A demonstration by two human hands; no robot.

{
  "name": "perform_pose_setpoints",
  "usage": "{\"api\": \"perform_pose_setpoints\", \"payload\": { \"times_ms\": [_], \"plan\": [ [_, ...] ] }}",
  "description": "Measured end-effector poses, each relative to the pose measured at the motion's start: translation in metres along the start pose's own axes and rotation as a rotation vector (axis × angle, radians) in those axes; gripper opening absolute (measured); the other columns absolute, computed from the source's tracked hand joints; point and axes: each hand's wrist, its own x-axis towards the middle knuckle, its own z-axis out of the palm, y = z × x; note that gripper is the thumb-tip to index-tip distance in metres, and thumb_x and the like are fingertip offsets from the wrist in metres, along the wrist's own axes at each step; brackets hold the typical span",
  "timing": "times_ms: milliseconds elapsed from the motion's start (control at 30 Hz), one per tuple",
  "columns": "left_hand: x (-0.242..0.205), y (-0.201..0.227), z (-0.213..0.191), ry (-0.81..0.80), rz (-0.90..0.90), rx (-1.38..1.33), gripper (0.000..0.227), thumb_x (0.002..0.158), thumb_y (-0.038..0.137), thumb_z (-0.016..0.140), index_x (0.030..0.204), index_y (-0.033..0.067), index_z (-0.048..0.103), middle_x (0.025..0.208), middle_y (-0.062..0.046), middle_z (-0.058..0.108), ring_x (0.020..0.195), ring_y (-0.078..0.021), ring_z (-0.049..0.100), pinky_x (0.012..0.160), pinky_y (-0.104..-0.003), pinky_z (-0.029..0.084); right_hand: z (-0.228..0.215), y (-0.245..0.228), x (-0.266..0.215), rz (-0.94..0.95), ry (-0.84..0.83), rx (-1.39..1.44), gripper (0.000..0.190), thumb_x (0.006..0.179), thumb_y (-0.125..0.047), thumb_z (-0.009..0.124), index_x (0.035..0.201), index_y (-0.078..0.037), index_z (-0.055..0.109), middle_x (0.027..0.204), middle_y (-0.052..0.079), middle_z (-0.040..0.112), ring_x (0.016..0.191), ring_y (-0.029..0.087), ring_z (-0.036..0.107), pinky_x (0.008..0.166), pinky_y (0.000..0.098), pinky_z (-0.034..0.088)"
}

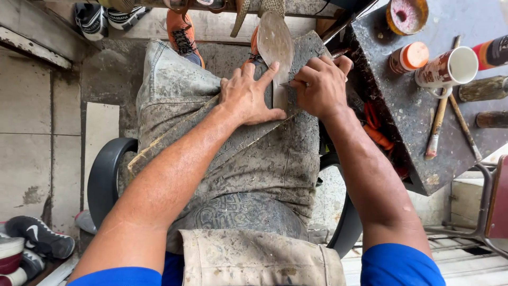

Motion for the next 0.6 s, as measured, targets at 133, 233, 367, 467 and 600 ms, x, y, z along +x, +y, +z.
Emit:
{"api": "perform_pose_setpoints", "payload": {
  "times_ms": [133,233,367,467,600],
  "plan": [
    [-0.001,-0.002,0.003,0.016,0.002,0.008,0.11,0.077,0.081,0.074,0.163,0.0295,0.027,0.132,-0.024,0.05,0.109,-0.0352,0.06,0.086,-0.055,0.053,-0.012,-0.019,-0.015,-0.021,-0.022,-0.016,0.028,0.093,-0.032,0.074,0.072,-0.024,0.058,0.075,-0.005,0.054,0.074,0.02,0.054,0.086,0.044,0.032],
    [0.0,0.0,0.001,-0.011,-0.008,-0.014,0.112,0.077,0.077,0.078,0.164,0.0284,0.026,0.136,-0.026,0.048,0.114,-0.0372,0.059,0.094,-0.065,0.05,-0.015,-0.018,-0.01,-0.038,-0.099,0.048,0.024,0.088,-0.034,0.075,0.071,-0.025,0.061,0.074,-0.006,0.056,0.075,0.019,0.056,0.088,0.045,0.033],
    [0.002,-0.003,0.005,0.002,0.01,0.026,0.112,0.076,0.083,0.073,0.163,0.0297,0.028,0.131,-0.022,0.049,0.11,-0.0355,0.06,0.085,-0.058,0.053,-0.006,-0.008,-0.008,-0.01,0.01,0.023,0.028,0.097,-0.033,0.073,0.074,-0.024,0.06,0.076,-0.003,0.054,0.073,0.022,0.055,0.085,0.043,0.032],
    [0.0,-0.001,0.004,-0.004,0.003,0.017,0.114,0.074,0.085,0.072,0.163,0.0298,0.028,0.132,-0.022,0.049,0.111,-0.0355,0.06,0.088,-0.059,0.053,-0.02,-0.021,-0.012,-0.015,-0.012,0.052,0.026,0.094,-0.031,0.073,0.074,-0.025,0.058,0.076,-0.003,0.053,0.073,0.022,0.055,0.085,0.0424,0.031],
    [0.003,-0.002,0.003,-0.013,0.0,0.006,0.113,0.075,0.086,0.071,0.163,0.0285,0.029,0.133,-0.023,0.05,0.113,-0.0365,0.06,0.089,-0.059,0.052,-0.011,-0.007,-0.006,-0.043,-0.004,0.028,0.029,0.094,-0.033,0.075,0.073,-0.025,0.057,0.075,-0.003,0.054,0.074,0.022,0.056,0.084,0.0435,0.031]
  ]
}}
